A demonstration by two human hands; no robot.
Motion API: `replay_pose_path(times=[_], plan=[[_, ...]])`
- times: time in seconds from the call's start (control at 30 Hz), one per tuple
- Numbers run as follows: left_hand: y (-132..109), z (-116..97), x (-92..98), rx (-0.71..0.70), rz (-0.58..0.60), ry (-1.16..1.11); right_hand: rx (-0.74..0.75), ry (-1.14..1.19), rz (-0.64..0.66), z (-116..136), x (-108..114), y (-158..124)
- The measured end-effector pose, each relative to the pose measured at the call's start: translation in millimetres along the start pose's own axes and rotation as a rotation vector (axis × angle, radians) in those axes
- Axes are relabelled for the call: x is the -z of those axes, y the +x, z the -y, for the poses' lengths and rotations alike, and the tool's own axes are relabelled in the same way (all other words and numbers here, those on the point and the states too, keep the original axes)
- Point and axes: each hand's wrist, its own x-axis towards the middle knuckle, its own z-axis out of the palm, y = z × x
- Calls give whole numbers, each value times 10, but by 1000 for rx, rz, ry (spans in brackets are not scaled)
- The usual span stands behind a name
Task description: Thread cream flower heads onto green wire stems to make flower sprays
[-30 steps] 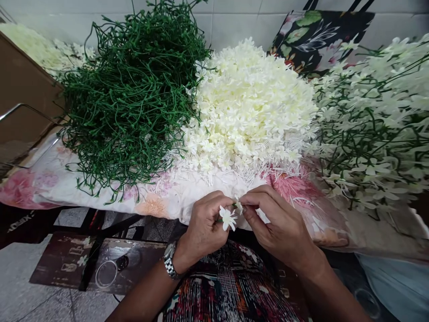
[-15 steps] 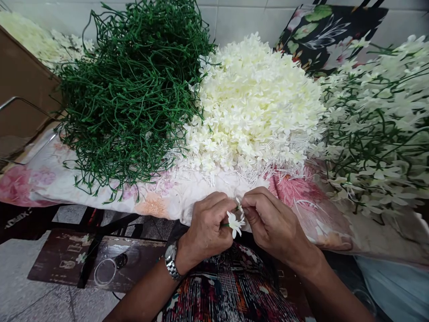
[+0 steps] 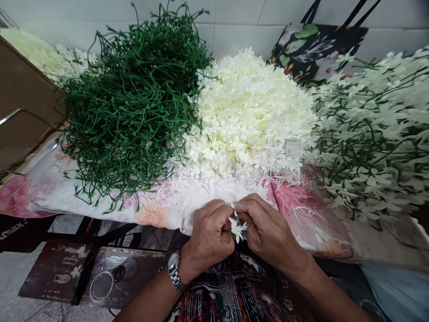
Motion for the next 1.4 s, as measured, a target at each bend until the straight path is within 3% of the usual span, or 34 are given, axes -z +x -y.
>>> replay_pose_path(times=[0.2, 0.4, 0.53, 0.7, 0.97, 1.1, 1.4], plan=[[27, -61, 125, 105, -34, -224, 41, 76, -5, 41, 69, 129], [117, -128, 264, 328, -80, -508, 187, -3, -43, 116, 143, 284], [162, -131, 296, 349, -102, -554, 194, -29, -43, 146, 146, 323], [173, -93, 267, 269, -185, -515, 196, -97, -38, 177, 118, 370], [66, 152, 114, 431, -216, -767, 162, -84, -8, 163, 23, 446], [77, 192, 177, 407, -220, -816, 107, -107, 31, 214, 31, 522], [184, 219, 320, 188, -219, -548, -11, -191, 52, 315, -44, 542]])
